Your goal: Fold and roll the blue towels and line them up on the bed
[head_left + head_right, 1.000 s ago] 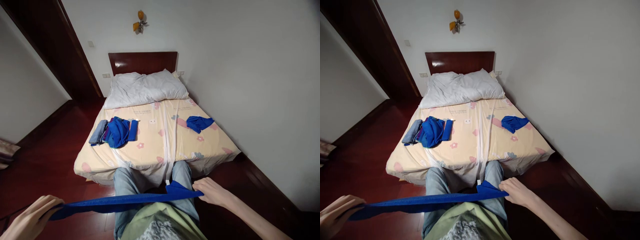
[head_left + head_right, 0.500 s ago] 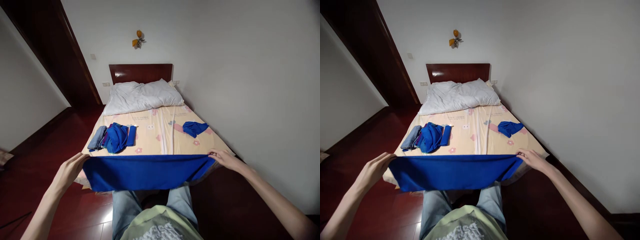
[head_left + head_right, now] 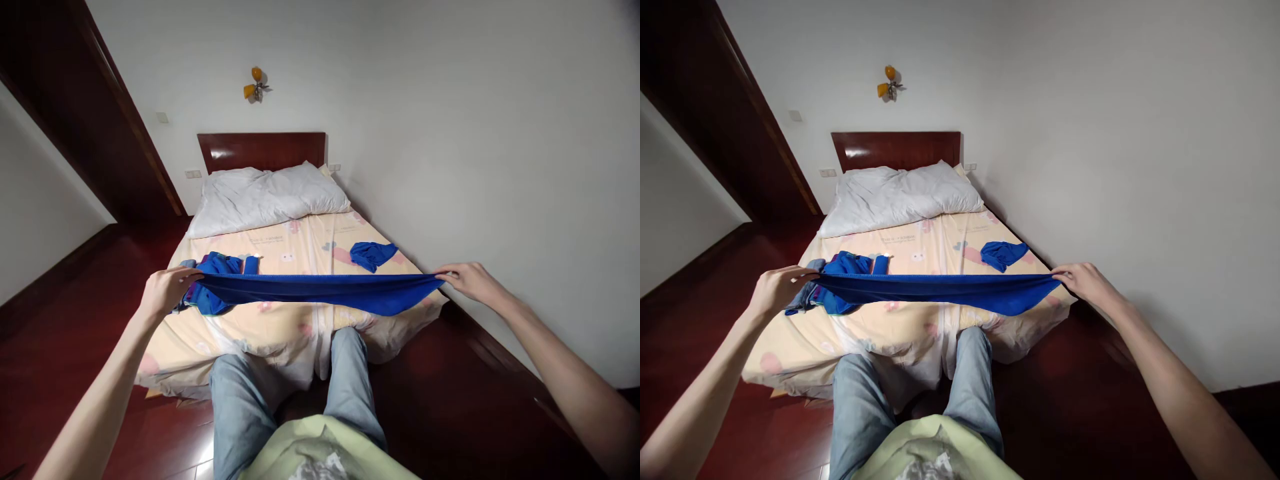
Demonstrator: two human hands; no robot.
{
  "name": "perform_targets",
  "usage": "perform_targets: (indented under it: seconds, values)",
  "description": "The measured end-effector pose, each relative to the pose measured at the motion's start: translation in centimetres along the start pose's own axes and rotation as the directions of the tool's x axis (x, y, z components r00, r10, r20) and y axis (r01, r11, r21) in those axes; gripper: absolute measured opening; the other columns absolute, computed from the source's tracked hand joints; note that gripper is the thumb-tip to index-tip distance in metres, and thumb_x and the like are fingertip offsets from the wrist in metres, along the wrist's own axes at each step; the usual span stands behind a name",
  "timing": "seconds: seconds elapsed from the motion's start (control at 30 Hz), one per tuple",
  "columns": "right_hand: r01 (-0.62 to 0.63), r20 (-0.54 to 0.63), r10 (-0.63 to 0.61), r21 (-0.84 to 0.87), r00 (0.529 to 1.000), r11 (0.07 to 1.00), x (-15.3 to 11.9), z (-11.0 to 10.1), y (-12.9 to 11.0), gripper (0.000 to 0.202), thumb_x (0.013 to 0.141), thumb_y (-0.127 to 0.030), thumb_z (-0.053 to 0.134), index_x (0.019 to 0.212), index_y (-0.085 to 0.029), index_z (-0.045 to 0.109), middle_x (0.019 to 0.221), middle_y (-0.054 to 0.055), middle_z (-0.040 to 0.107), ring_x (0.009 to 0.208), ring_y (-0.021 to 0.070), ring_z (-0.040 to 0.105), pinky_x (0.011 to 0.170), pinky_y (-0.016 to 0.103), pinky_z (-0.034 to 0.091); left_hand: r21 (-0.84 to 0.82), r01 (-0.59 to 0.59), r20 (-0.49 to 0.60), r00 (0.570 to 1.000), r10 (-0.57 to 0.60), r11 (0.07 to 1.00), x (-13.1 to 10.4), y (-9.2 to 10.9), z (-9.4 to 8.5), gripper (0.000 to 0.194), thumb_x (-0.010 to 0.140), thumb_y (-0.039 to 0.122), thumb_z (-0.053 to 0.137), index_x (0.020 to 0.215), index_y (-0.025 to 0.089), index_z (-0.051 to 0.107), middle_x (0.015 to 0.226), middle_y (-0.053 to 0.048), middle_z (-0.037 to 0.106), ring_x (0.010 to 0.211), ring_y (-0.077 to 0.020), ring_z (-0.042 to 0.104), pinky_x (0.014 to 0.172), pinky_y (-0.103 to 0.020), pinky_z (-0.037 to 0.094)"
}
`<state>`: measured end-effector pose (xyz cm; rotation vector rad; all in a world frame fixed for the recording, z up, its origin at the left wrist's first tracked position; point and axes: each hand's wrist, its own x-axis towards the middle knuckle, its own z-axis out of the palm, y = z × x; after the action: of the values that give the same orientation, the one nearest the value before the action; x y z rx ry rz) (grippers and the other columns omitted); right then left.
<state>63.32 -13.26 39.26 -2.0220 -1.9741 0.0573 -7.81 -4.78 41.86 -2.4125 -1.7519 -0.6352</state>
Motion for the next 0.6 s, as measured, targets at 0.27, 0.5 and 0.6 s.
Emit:
perform_targets:
  seconds: [0.27,0.5,0.6]
  values:
    - [-0.255,0.148,0.230,0.181,0.962,0.950,2.6,-2.2,3.3,0.031,0.086,-0.029,0.066,0.104,-0.006,0.075,0.064,0.013,0.073,0.062,0.0183,0.071,0.070,0.030,0.048,-0.263,0.170,0.435,0.899,-0.041,0.950,6.0,0.7,0.5,0.066,0.090,0.056,0.050,0.109,-0.005,0.069,0.064,0.004,0.067,0.059,-0.0096,0.063,0.073,-0.026,0.052]
    - [-0.263,0.204,0.233,0.137,0.951,0.955,8.4,0.6,5.1,0.028,0.085,-0.023,0.063,0.096,-0.001,0.075,0.070,0.014,0.075,0.067,0.0146,0.072,0.077,0.029,0.046,-0.404,0.380,0.560,0.822,-0.103,0.832,11.6,0.0,7.1,0.042,0.066,0.045,0.083,0.090,0.012,0.076,0.071,-0.003,0.075,0.067,-0.0193,0.072,0.068,-0.029,0.060]
    - [-0.211,0.130,0.206,0.024,0.970,0.977,11.3,2.2,5.5,0.032,0.087,-0.024,0.060,0.096,0.002,0.076,0.072,0.014,0.075,0.077,0.0140,0.072,0.080,0.028,0.043,-0.395,0.347,0.537,0.839,-0.093,0.850,13.4,-0.1,10.5,0.056,0.076,0.050,0.070,0.100,0.000,0.073,0.078,-0.004,0.076,0.069,-0.0165,0.072,0.071,-0.024,0.056]
